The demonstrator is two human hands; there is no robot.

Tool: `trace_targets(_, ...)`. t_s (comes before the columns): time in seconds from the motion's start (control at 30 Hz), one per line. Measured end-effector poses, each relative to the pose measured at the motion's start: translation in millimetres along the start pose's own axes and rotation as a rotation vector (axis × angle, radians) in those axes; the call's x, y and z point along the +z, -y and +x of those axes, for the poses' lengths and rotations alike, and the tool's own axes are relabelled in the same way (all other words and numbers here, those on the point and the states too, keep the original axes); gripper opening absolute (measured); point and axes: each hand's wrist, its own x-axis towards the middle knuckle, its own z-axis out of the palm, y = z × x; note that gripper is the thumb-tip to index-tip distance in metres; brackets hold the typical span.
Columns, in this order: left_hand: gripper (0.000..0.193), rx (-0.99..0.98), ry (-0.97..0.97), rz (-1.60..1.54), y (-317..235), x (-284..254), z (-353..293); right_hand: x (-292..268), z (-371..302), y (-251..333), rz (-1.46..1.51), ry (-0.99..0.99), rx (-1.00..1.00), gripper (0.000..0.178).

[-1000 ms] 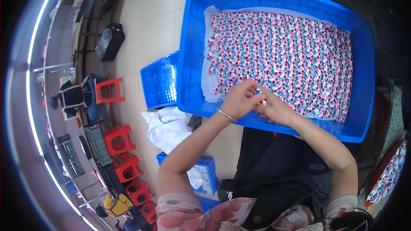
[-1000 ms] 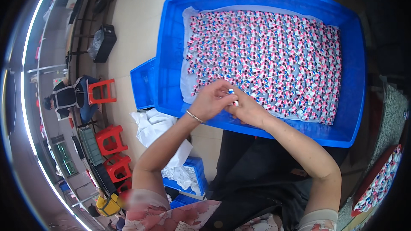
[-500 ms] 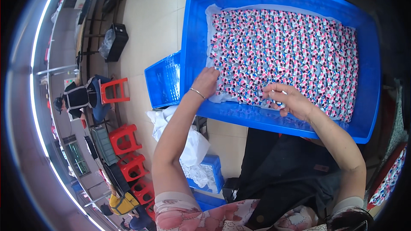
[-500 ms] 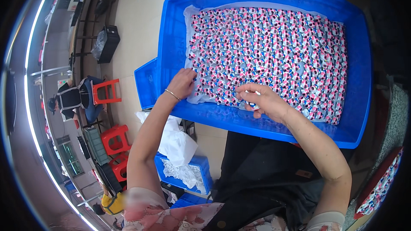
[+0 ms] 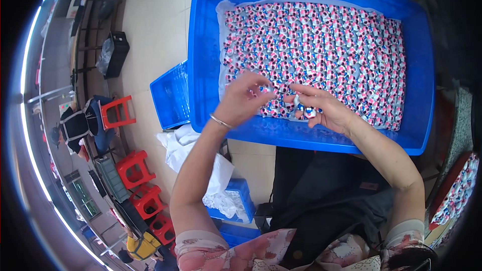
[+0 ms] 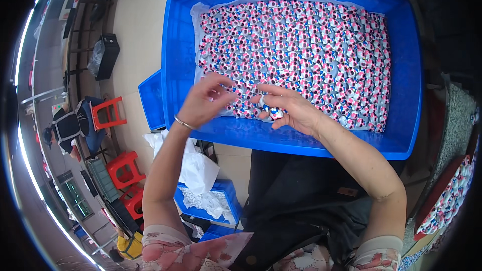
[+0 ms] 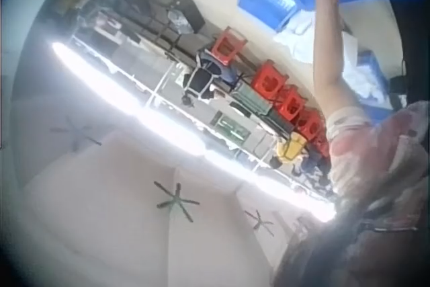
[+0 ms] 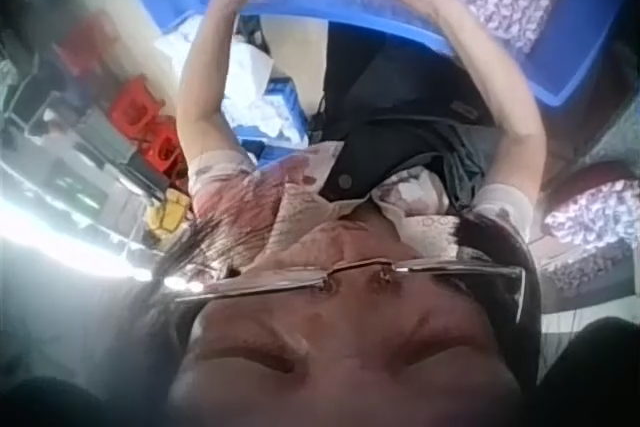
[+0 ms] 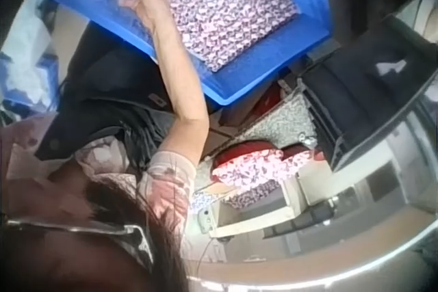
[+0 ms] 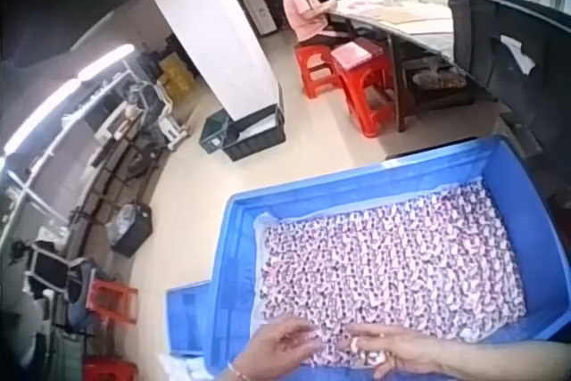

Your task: Sorting small toy components into bins and lining them with plastic sheets.

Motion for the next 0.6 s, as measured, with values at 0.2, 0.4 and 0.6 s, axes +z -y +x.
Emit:
trace_targets(0.2, 0.026, 0.055, 0.234, -0.257, -9.3, 42.8, -12.7, 17.2, -5.2, -6.7, -0.144, 0.046, -0.02, 0.065)
trace_targets(0.4, 0.032, -0.08, 0.223, -0.626, -17.3, 48.7, -25.6, 14.8, -15.0, -4.2, -0.013, 0.092, 0.033, 0.05)
trace_targets(0.6, 0.037, -0.153, -0.121, -0.21, 49.6, -14.5, -33.5, 0.2, -16.9, -4.4, -0.02, 0.012, 0.02, 0.049)
